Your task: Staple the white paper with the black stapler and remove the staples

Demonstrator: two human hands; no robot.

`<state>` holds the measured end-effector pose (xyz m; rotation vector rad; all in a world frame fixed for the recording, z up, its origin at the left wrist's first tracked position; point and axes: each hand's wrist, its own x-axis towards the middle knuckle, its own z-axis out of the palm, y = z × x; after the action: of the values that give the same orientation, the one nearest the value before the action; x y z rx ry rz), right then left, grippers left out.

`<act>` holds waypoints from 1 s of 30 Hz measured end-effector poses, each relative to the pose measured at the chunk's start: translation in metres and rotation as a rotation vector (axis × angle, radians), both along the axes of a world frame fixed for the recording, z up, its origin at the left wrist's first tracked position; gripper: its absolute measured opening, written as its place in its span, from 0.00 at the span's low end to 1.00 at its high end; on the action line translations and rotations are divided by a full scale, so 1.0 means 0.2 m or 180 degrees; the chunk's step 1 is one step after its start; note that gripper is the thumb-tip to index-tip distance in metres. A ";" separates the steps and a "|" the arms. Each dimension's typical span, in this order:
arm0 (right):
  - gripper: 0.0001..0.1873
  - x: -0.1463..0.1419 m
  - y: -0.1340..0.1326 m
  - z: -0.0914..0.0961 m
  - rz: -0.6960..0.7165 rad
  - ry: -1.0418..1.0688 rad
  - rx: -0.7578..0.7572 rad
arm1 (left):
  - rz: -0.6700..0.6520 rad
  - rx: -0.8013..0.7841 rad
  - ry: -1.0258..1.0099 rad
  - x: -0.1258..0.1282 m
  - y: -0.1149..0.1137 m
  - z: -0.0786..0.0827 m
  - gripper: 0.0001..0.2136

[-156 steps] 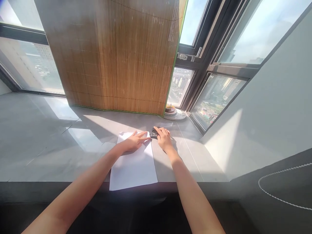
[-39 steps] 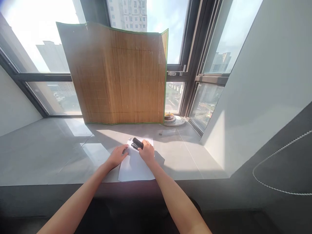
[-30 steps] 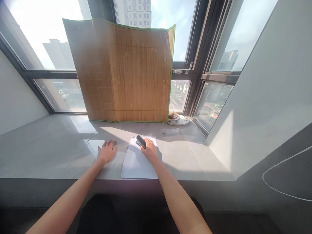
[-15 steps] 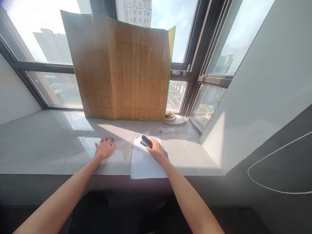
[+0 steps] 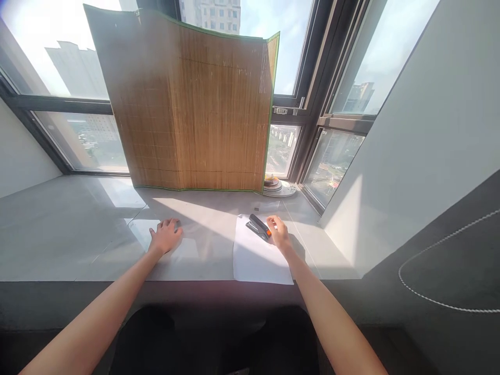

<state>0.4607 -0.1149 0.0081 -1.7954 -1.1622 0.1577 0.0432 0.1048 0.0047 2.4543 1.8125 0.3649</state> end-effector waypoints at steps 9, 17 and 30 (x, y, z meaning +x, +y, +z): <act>0.14 0.44 -0.19 -0.12 -0.1036 -0.1400 -0.1524 | -0.0007 -0.0015 -0.0019 0.00 0.00 0.00 0.25; 0.15 0.43 -0.17 -0.12 -0.1017 -0.1277 -0.1576 | 0.0020 -0.0018 -0.0023 0.00 0.00 0.00 0.26; 0.13 0.38 -0.05 -0.09 -0.1042 -0.1197 -0.1291 | -0.0003 -0.0023 -0.0076 0.00 -0.02 0.02 0.26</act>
<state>0.5360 -0.1247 -0.0090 -2.4257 -1.1252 -0.1560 0.0433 0.1007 0.0084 2.4353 1.8001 0.3851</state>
